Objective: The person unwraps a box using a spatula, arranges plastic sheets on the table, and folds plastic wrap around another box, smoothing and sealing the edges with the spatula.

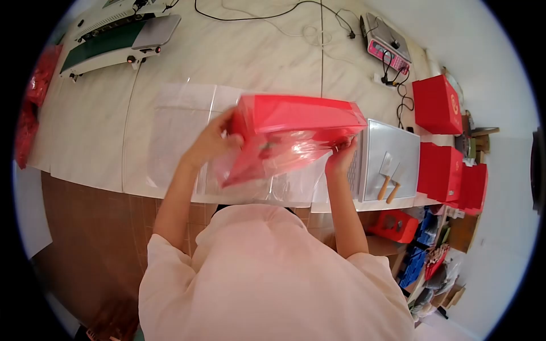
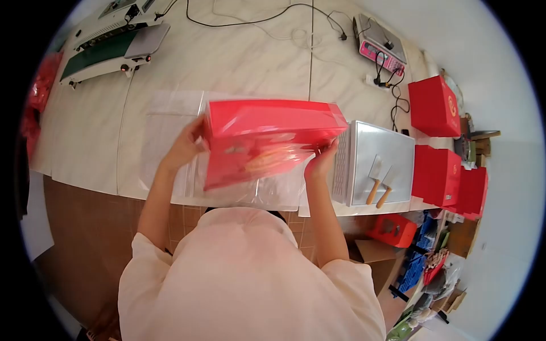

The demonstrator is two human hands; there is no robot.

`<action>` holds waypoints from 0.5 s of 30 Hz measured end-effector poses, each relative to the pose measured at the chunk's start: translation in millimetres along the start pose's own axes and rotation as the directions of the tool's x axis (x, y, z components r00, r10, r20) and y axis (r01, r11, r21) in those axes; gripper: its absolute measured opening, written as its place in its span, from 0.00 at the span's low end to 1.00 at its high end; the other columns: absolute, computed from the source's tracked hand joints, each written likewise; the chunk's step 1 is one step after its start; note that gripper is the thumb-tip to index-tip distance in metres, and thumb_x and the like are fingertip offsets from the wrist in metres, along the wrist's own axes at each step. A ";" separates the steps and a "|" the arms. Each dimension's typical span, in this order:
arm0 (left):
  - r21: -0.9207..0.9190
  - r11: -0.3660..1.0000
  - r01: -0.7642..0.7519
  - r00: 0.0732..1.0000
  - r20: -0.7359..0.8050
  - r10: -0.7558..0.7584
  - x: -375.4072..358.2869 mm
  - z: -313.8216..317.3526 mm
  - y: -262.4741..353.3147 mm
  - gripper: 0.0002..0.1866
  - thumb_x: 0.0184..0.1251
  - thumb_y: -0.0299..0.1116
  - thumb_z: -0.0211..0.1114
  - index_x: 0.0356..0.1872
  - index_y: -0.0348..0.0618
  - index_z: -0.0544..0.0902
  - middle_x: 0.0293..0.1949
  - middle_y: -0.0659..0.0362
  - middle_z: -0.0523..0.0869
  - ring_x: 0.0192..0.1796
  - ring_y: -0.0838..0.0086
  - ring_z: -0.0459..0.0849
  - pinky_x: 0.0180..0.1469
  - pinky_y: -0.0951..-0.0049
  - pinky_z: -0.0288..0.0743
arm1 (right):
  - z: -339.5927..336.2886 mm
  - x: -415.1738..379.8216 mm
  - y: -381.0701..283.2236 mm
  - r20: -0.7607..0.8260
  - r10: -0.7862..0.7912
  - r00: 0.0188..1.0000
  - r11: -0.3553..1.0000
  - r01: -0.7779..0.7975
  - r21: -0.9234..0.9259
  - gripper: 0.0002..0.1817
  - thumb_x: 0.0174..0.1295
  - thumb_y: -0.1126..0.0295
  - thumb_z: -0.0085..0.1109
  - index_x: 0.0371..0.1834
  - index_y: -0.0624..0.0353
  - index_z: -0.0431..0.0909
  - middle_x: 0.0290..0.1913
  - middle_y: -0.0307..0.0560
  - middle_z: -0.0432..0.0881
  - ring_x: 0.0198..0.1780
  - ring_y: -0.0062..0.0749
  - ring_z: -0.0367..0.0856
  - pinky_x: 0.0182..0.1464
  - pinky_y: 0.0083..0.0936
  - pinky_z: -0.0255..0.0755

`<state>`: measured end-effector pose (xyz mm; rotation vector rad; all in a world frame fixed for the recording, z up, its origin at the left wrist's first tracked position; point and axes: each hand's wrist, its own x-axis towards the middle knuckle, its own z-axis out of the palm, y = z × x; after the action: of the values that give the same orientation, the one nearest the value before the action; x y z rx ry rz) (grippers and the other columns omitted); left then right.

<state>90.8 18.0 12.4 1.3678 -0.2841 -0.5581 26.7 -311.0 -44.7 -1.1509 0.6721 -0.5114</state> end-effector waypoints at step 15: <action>0.735 0.425 -0.528 0.667 0.050 0.744 -85.8 154.4 -30.5 0.31 0.66 0.38 0.63 0.67 0.38 0.68 0.71 0.47 0.66 0.71 0.42 0.63 0.69 0.51 0.65 | 172.2 -42.1 -24.8 0.873 0.213 0.438 0.835 0.383 -0.396 0.19 0.71 0.58 0.39 0.49 0.61 0.74 0.45 0.41 0.79 0.47 0.27 0.77 0.55 0.30 0.70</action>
<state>-65.3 -69.4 23.7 1.8918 -0.8156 0.5000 119.3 -178.1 31.4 -1.7943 -0.2635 0.3191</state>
